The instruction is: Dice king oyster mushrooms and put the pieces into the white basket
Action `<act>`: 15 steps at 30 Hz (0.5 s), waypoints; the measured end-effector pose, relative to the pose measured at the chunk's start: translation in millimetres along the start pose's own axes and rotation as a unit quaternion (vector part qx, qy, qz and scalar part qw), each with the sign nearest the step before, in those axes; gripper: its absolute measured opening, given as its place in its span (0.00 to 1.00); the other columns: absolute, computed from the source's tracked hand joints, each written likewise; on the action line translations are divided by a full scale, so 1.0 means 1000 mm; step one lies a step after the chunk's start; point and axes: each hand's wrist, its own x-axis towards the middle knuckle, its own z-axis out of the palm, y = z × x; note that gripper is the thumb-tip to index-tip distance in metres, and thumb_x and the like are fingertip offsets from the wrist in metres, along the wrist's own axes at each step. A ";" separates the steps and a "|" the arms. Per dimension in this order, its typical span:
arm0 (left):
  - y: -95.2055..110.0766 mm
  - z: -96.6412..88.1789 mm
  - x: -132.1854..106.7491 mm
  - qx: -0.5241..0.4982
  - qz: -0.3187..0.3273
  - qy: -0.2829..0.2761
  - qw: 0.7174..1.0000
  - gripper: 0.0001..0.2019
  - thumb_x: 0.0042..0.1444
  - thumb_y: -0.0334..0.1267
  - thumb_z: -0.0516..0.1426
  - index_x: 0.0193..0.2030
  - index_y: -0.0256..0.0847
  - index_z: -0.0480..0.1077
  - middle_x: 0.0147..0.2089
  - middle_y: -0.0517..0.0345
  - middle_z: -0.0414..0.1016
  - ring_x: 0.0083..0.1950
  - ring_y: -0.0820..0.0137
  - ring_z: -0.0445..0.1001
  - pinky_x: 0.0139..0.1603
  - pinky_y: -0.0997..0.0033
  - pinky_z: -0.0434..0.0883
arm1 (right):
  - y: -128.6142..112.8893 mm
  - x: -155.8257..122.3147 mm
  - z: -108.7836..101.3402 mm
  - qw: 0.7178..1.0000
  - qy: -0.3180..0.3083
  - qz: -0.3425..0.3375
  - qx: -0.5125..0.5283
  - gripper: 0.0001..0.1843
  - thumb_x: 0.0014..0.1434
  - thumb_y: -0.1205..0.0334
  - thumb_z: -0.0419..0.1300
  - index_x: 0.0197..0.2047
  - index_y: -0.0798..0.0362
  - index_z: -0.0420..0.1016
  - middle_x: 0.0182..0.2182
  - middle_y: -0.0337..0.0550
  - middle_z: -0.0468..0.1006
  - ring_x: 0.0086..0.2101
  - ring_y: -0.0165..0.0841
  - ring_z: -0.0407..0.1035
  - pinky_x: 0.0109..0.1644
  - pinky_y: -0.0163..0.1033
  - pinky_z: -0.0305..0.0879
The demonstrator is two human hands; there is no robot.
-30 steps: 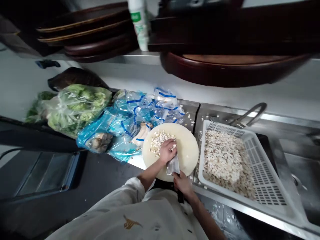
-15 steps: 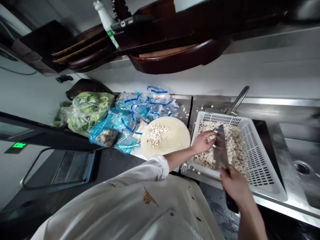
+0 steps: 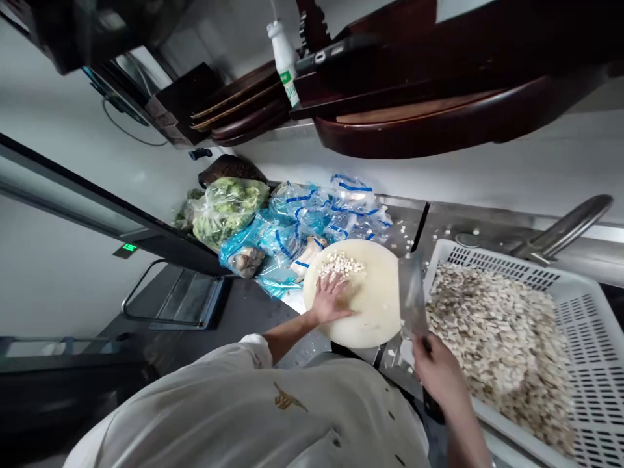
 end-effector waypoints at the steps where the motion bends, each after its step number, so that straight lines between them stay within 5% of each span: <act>1: -0.022 -0.002 -0.006 0.018 -0.015 -0.005 1.000 0.56 0.49 0.73 0.67 0.79 0.53 0.57 0.82 0.48 0.50 0.84 0.40 0.37 0.81 0.30 0.29 | -0.019 0.013 0.010 0.999 -0.008 -0.008 -0.031 0.22 0.70 0.42 0.46 0.35 0.45 0.70 0.31 0.50 0.83 0.33 0.43 0.79 0.35 0.41 0.68; 5: -0.081 -0.002 0.013 0.024 -0.045 -0.006 0.999 0.59 0.49 0.75 0.66 0.81 0.50 0.53 0.85 0.46 0.38 0.85 0.39 0.32 0.82 0.32 0.36 | -0.090 0.059 0.051 0.982 -0.024 -0.009 -0.185 0.20 0.74 0.55 0.45 0.50 0.53 0.76 0.42 0.60 0.85 0.43 0.46 0.80 0.43 0.41 0.66; 10: -0.106 0.004 0.084 -0.045 0.025 -0.042 0.998 0.62 0.50 0.70 0.68 0.82 0.40 0.49 0.84 0.39 0.40 0.85 0.42 0.38 0.83 0.41 0.42 | -0.156 0.070 0.097 0.967 -0.058 -0.068 -0.240 0.22 0.75 0.62 0.46 0.65 0.59 0.71 0.43 0.62 0.84 0.43 0.45 0.80 0.45 0.41 0.63; 13: -0.108 0.008 0.103 -0.088 0.076 -0.057 0.992 0.60 0.51 0.68 0.69 0.80 0.34 0.52 0.82 0.35 0.50 0.83 0.46 0.46 0.84 0.46 0.43 | -0.169 0.065 0.112 0.966 -0.061 -0.090 -0.236 0.21 0.76 0.62 0.45 0.62 0.59 0.71 0.41 0.61 0.84 0.41 0.43 0.78 0.43 0.41 0.62; 15: -0.107 0.010 0.100 -0.108 0.106 -0.064 0.986 0.59 0.51 0.67 0.69 0.80 0.35 0.54 0.80 0.36 0.53 0.83 0.48 0.50 0.84 0.48 0.45 | -0.156 0.062 0.113 0.975 -0.062 -0.068 -0.203 0.17 0.75 0.61 0.47 0.56 0.57 0.73 0.37 0.55 0.83 0.39 0.40 0.77 0.41 0.39 0.61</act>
